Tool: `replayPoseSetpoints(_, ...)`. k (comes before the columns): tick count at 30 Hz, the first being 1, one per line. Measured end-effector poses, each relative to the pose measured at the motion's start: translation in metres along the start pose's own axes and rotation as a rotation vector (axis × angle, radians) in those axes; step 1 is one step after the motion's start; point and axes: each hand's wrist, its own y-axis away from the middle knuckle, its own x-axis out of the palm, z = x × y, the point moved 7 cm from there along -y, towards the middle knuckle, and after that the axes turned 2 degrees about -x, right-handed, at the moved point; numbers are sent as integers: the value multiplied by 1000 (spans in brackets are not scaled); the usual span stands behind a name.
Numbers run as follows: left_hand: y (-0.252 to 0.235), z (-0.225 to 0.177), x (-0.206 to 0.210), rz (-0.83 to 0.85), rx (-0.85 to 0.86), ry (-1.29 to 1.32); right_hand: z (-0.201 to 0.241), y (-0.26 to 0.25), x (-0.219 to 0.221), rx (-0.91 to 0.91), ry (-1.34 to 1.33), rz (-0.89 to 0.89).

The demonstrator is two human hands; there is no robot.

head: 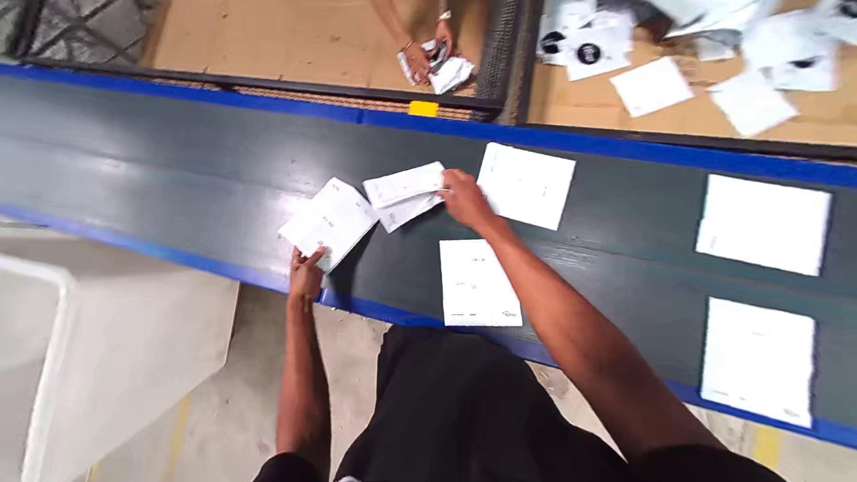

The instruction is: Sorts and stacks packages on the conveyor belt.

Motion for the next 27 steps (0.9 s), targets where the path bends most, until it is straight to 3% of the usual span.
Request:
replayPoseSetpoints(4, 16, 0, 31, 66, 48, 212, 19, 32, -69, -59, -157, -140)
replayPoseSetpoints(8, 27, -6, 76, 242, 8, 399, 51, 62, -109, -247, -262, -313)
replayPoseSetpoints(14, 54, -8, 147, 418, -36, 507, 86, 72, -96, -527, -261, -20)
replayPoseSetpoints(19, 85, -12, 163, 353, -3, 513, 93, 84, -97, -643, -300, 33)
replayPoseSetpoints(23, 97, -17, 157, 234, 35, 429, 95, 87, -99, -597, -335, 24)
replayPoseSetpoints(27, 99, -23, 141, 230, 31, 438, 92, 68, -104, -288, -431, -51)
